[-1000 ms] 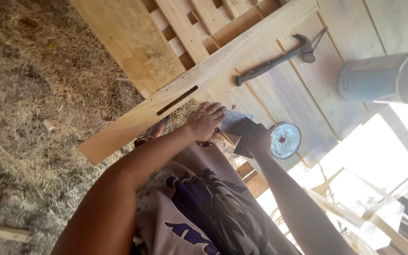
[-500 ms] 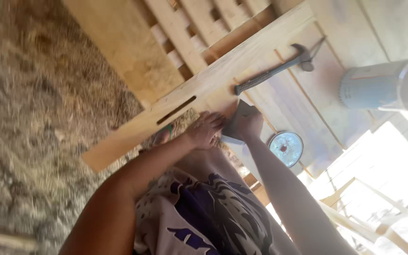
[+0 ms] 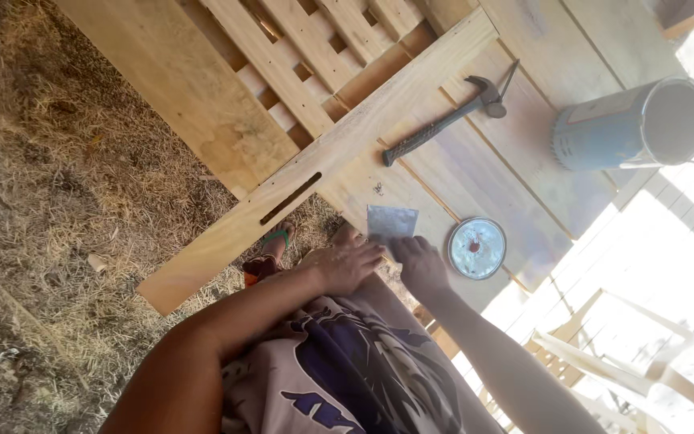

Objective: The person applies wood putty to the joints and surfaces of a wooden bench frame using a metal scraper and their fingers to smooth the material into place.

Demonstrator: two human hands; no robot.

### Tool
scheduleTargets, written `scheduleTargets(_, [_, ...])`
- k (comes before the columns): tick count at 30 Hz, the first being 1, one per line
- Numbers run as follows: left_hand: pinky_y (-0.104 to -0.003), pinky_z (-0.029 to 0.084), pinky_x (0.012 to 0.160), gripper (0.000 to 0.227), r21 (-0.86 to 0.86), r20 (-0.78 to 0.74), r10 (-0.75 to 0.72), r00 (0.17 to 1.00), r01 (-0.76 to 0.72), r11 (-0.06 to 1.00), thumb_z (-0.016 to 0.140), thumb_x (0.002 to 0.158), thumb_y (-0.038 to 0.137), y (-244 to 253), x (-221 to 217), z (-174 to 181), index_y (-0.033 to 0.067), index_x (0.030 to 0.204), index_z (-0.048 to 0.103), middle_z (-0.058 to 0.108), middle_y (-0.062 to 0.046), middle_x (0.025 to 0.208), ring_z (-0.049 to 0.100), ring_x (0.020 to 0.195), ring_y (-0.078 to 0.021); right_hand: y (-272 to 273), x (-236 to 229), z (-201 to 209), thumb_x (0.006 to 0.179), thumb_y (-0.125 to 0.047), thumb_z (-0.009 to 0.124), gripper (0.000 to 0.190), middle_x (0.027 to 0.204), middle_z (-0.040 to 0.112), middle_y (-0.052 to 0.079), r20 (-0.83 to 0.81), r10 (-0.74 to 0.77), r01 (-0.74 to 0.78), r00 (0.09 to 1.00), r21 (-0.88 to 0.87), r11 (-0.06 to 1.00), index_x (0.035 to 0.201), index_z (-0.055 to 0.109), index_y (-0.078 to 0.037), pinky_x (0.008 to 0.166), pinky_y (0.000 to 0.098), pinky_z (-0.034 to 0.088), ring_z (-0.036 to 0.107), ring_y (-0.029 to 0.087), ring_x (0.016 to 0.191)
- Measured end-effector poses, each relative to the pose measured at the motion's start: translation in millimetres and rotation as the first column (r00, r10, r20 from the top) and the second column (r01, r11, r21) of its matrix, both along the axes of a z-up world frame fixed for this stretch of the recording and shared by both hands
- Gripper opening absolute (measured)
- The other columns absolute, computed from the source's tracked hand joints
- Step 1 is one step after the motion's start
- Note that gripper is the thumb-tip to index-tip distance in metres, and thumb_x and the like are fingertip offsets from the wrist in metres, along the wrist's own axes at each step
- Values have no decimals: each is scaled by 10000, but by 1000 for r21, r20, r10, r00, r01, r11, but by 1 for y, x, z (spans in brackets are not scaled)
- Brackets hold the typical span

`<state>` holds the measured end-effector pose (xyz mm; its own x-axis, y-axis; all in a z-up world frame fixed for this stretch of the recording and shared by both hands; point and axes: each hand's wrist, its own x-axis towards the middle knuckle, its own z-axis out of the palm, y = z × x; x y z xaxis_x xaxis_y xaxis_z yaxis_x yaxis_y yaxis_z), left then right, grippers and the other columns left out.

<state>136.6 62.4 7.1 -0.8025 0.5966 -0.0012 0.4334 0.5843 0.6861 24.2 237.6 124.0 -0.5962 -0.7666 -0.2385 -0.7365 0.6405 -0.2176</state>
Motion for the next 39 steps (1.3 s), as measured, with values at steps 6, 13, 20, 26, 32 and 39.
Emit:
scheduleTargets(6, [-550, 132, 1270, 541, -242, -55, 113, 992, -123, 963, 309, 1027, 260, 33, 15, -17, 60, 1515, 427, 273, -154, 1658, 203, 1577, -320, -21, 27, -17, 754, -66, 621, 544, 1242, 642, 35, -56, -28, 36, 998, 145, 989, 1294, 624, -134, 834, 491, 488, 617, 266, 1154])
scheduleTargets(13, [-618, 75, 1226, 614, -252, 208, 58, 976, -3, 968, 375, 995, 267, 12, -3, 22, 101, 1583, 323, 155, -65, 1696, 92, 1563, -219, -67, -19, -46, 855, -105, 588, 404, 1274, 692, 52, -80, -166, 173, 983, 93, 980, 1250, 665, -146, 907, 487, 499, 640, 266, 1177])
scheduleTargets(20, [-650, 25, 1235, 563, -300, 445, -3, 896, 152, 942, 332, 1034, 207, -9, -11, 56, 168, 1594, 294, 15, -6, 1733, -29, 1603, -192, -28, 17, -14, 769, -13, 621, 470, 1167, 723, 12, -53, 56, -49, 997, 123, 991, 1211, 685, -160, 809, 452, 556, 696, 216, 1055])
scheduleTargets(26, [-659, -53, 1254, 565, -254, 322, 22, 947, 64, 965, 316, 1042, 210, 5, 5, 26, 186, 1605, 278, 33, 2, 1688, 10, 1548, -155, -51, 37, -25, 787, -68, 666, 432, 1202, 695, 36, -85, -60, 76, 995, 197, 977, 1216, 668, -112, 736, 470, 548, 683, 244, 1046])
scheduleTargets(32, [-631, 0, 1243, 707, -390, 333, -124, 935, 256, 885, 524, 928, 273, -6, -1, 43, 158, 1598, 330, 14, -40, 1728, -48, 1594, -199, -23, 39, -37, 802, -98, 622, 425, 1213, 715, 26, -96, -34, 40, 995, 55, 998, 1217, 673, -172, 695, 464, 558, 725, 260, 978])
scheduleTargets(39, [-559, 182, 1183, 669, -377, 215, -79, 973, 157, 913, 614, 867, 264, -15, -8, 47, 118, 1507, 482, -21, -3, 1756, -36, 1601, -189, -29, 2, -61, 1012, -164, 603, 282, 1275, 699, 18, -73, -152, 163, 986, 177, 971, 1288, 629, -215, 843, 435, 587, 713, 262, 1067])
